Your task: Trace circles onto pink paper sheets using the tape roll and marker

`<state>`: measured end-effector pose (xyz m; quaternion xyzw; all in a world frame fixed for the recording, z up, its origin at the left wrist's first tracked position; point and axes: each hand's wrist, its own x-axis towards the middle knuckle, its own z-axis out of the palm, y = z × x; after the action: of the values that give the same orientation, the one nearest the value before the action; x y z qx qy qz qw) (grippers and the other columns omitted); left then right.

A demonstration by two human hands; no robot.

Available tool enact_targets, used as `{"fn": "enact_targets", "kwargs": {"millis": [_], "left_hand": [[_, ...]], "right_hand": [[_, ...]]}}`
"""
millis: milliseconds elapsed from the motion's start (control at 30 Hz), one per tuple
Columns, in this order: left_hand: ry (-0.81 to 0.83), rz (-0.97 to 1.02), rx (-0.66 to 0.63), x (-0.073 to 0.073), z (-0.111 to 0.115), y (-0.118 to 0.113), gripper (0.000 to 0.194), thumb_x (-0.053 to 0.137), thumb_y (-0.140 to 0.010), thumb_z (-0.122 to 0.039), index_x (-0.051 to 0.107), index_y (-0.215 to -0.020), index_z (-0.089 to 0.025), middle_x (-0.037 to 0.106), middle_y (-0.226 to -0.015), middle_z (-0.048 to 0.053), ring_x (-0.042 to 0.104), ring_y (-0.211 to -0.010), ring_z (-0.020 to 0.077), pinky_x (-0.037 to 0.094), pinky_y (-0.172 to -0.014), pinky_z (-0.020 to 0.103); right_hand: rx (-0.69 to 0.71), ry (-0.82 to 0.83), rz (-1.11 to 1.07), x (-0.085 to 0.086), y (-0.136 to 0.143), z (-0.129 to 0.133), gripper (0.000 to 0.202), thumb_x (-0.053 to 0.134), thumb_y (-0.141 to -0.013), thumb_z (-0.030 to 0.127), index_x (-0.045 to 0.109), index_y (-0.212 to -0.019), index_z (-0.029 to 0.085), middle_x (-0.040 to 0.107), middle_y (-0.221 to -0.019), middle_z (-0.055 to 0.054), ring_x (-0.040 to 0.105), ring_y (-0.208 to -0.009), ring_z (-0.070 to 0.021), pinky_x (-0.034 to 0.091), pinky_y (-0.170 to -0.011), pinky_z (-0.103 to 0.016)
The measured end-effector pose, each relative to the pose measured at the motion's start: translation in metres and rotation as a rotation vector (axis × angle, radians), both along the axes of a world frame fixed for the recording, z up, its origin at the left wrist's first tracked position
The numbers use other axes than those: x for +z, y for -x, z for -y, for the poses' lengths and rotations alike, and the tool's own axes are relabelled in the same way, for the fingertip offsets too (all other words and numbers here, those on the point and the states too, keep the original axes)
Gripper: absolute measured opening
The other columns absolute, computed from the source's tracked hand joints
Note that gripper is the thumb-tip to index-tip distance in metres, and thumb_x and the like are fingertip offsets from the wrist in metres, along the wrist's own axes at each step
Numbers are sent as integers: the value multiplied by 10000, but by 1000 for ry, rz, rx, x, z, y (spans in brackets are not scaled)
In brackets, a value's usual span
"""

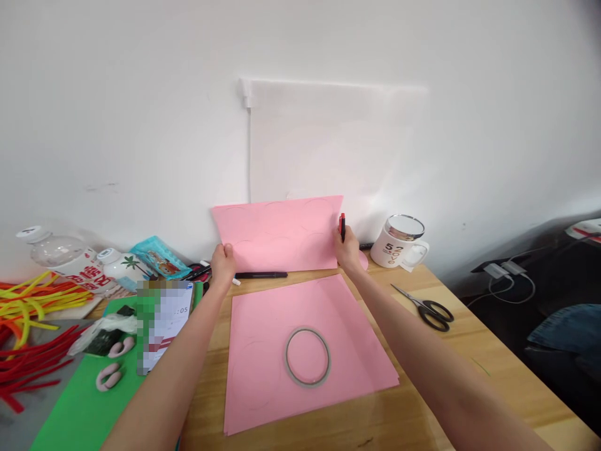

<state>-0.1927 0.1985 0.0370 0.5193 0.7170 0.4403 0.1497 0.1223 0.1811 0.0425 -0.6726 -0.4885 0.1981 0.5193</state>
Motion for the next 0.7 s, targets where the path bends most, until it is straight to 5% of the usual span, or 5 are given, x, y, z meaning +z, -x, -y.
{"fn": "enact_targets", "kwargs": {"millis": [333,700], "left_hand": [[-27,-40,-68,-11,11,2,317,560,-821,-166,498,-1132,-161,629,-894,39,629,-816,185,510,-766,320],[-8,-268,-26,-5,21,3,280,522,-814,-262,525,-1059,-128,617,-901,104,615,-866,259,481,-822,418]], "right_hand": [[18,23,0,-16,3,-1,104,389,-852,311,389,-768,249,497,-649,16,463,-597,-198,345,-581,-306],[15,-22,-42,-29,3,-4,190,374,-856,378,474,-913,227,562,-723,-7,540,-630,-200,419,-604,-319]]}}
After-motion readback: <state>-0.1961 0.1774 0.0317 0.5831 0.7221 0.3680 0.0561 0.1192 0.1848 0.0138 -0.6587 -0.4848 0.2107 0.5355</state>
